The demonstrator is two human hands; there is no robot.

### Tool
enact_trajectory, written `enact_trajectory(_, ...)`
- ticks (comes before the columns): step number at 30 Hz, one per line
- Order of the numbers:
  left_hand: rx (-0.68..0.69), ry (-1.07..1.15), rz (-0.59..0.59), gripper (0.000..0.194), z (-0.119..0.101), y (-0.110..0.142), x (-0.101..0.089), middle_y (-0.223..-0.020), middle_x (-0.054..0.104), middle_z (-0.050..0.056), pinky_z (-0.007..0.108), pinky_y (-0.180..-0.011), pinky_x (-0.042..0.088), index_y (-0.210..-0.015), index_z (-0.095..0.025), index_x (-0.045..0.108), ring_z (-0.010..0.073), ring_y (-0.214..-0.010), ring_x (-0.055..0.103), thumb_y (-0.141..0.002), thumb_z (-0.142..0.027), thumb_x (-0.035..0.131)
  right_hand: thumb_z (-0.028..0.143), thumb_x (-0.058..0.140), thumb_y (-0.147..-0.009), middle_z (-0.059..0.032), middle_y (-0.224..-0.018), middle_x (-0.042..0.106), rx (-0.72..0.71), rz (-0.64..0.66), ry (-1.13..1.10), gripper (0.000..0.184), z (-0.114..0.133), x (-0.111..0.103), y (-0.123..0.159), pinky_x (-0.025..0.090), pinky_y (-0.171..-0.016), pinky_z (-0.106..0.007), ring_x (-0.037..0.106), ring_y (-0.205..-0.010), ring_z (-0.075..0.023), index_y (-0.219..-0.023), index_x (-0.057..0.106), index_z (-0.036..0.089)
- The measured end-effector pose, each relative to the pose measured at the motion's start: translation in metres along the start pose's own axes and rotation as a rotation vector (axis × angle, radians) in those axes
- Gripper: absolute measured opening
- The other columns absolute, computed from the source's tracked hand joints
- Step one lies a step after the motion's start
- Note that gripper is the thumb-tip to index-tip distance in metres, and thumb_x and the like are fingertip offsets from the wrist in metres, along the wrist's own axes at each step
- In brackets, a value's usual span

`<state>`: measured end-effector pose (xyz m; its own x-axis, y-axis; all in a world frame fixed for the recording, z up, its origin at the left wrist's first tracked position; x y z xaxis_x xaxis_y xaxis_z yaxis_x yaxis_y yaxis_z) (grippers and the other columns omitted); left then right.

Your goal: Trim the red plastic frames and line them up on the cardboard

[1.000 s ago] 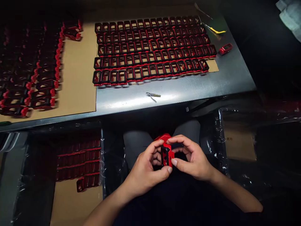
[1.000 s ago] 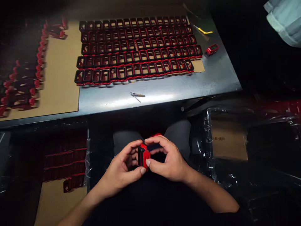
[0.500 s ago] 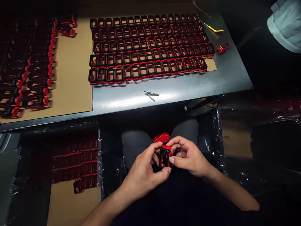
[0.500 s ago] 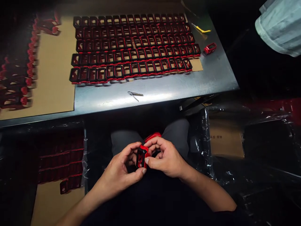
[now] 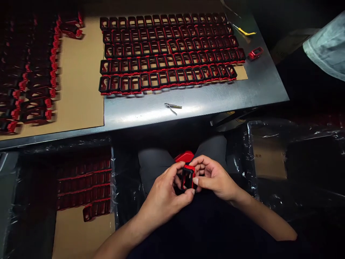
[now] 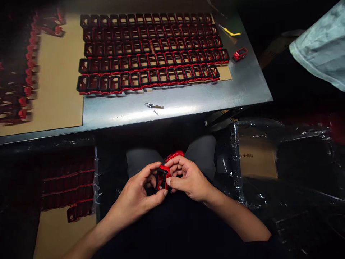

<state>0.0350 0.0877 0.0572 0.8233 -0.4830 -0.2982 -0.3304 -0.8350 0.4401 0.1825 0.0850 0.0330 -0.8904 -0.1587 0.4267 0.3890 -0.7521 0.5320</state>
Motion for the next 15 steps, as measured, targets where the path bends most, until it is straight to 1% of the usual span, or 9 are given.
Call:
enact_trajectory(5, 0.022, -0.032, -0.017, 0.057, 0.0014, 0.0014, 0.0006, -0.092, 0.067, 0.003, 0.027, -0.068, 0.055, -0.129, -0.019, 0.055, 0.0135, -0.067, 0.061, -0.075, -0.026, 0.070, 0.018, 0.079, -0.074, -0.0003, -0.090, 0.062, 0.026, -0.002, -0.047, 0.034, -0.0043, -0.0003, -0.0005, 0.056, -0.053, -0.017, 0.060, -0.072, -0.0101, -0.105, 0.063, 0.020)
enact_trajectory(11, 0.044, -0.037, -0.040, 0.055, -0.0012, 0.0006, -0.0002, -0.090, 0.068, 0.002, 0.028, -0.068, 0.055, -0.127, -0.021, 0.056, 0.0145, -0.068, 0.062, -0.074, -0.026, 0.071, 0.014, 0.079, -0.072, -0.0001, -0.091, 0.063, 0.041, 0.003, -0.073, 0.037, -0.0058, 0.0002, 0.0001, 0.056, -0.054, -0.017, 0.061, -0.075, -0.0106, -0.105, 0.063, 0.020)
enact_trajectory(15, 0.060, -0.034, -0.049, 0.054, -0.0035, -0.0003, -0.0013, -0.088, 0.068, 0.001, 0.028, -0.068, 0.056, -0.126, -0.021, 0.057, 0.0146, -0.067, 0.062, -0.073, -0.024, 0.070, 0.014, 0.080, -0.071, -0.0003, -0.090, 0.063, 0.034, -0.007, -0.068, 0.038, -0.0066, -0.0007, -0.0006, 0.057, -0.055, -0.018, 0.061, -0.075, -0.0108, -0.105, 0.064, 0.020)
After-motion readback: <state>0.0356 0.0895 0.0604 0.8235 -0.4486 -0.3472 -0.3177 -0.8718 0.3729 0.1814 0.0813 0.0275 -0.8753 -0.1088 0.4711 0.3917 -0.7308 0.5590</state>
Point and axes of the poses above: each hand's wrist, its own y-axis away from the middle knuckle, its own x-axis out of the palm, z = x × y, the point moved 6 cm from there along -y, towards the middle knuckle
